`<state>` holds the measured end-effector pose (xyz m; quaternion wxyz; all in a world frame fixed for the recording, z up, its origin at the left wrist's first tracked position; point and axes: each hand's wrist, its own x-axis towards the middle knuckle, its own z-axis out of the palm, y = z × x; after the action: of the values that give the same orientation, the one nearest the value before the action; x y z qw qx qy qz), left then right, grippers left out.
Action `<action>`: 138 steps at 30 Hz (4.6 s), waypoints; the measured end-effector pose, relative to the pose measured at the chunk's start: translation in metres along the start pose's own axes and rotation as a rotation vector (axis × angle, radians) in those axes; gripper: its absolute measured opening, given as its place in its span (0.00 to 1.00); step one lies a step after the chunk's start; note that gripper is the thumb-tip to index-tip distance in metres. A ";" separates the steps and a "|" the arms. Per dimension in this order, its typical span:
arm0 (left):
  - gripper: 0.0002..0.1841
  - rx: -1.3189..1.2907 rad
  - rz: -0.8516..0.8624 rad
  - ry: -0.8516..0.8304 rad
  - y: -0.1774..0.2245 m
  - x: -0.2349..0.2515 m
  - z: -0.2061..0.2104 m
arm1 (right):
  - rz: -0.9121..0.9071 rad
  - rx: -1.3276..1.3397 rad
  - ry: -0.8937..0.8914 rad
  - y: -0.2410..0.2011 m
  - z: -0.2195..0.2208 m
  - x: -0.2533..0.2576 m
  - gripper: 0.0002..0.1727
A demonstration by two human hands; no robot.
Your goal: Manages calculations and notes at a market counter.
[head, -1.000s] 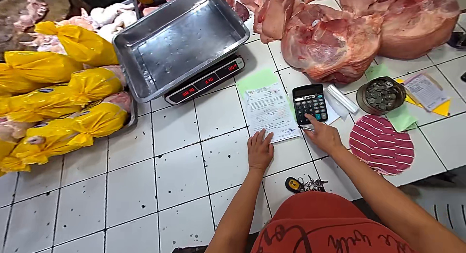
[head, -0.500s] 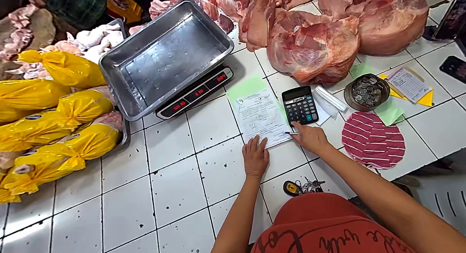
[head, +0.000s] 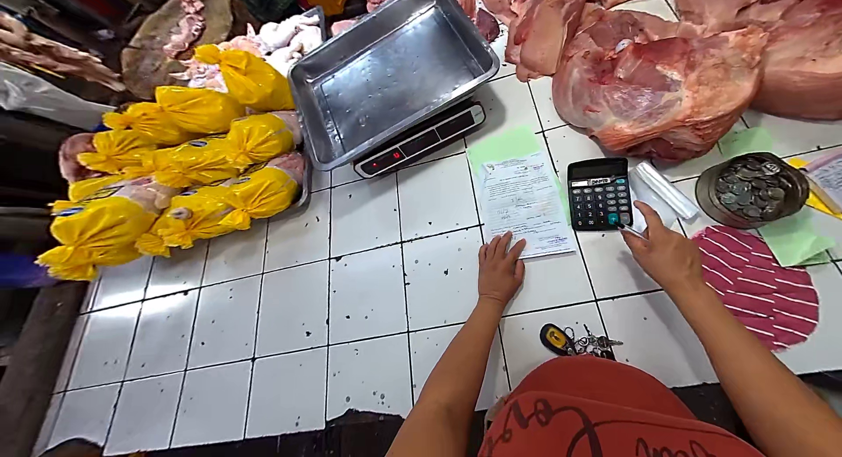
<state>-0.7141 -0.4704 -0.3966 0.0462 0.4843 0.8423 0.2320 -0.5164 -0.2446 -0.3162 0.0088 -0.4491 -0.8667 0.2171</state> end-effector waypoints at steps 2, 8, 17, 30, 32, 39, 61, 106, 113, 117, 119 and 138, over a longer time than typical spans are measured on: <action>0.23 0.003 0.004 -0.008 0.002 0.000 0.000 | 0.024 -0.047 -0.098 0.011 0.015 -0.001 0.33; 0.22 -0.007 0.013 0.026 0.001 -0.001 0.001 | -0.016 -0.024 -0.123 0.024 0.036 -0.036 0.31; 0.23 0.107 -0.079 0.141 -0.001 0.002 0.009 | -0.241 -0.063 0.174 0.045 0.069 -0.048 0.23; 0.24 0.094 -0.137 0.044 -0.001 0.003 0.005 | -0.249 -0.055 0.206 0.042 0.073 -0.049 0.22; 0.24 0.093 -0.143 0.034 0.000 0.004 0.004 | -0.247 -0.055 0.212 0.042 0.072 -0.049 0.22; 0.24 0.076 -0.166 -0.015 0.004 0.005 0.000 | -0.245 -0.069 0.224 0.042 0.070 -0.050 0.21; 0.24 0.081 -0.149 0.032 0.004 0.004 0.002 | -0.107 0.211 0.158 0.032 0.056 -0.056 0.27; 0.20 0.059 -0.172 0.098 -0.004 0.008 0.010 | -0.235 -0.062 0.348 0.066 0.071 -0.053 0.23; 0.20 0.064 -0.159 0.117 -0.006 0.008 0.014 | -0.239 -0.002 0.384 0.072 0.075 -0.053 0.21; 0.21 0.061 -0.131 0.112 -0.006 0.007 0.011 | -0.143 0.460 0.308 0.052 0.061 -0.054 0.20; 0.20 0.060 -0.113 0.139 -0.006 0.009 0.011 | -0.146 0.829 0.142 0.021 0.046 -0.050 0.24; 0.16 -0.061 -0.134 0.266 -0.014 0.010 0.014 | -0.290 1.231 0.181 -0.148 0.145 0.125 0.03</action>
<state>-0.7267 -0.4635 -0.4134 -0.0361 0.3903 0.8640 0.3159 -0.7357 -0.2747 -0.4131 0.3678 -0.2568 -0.6310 0.6330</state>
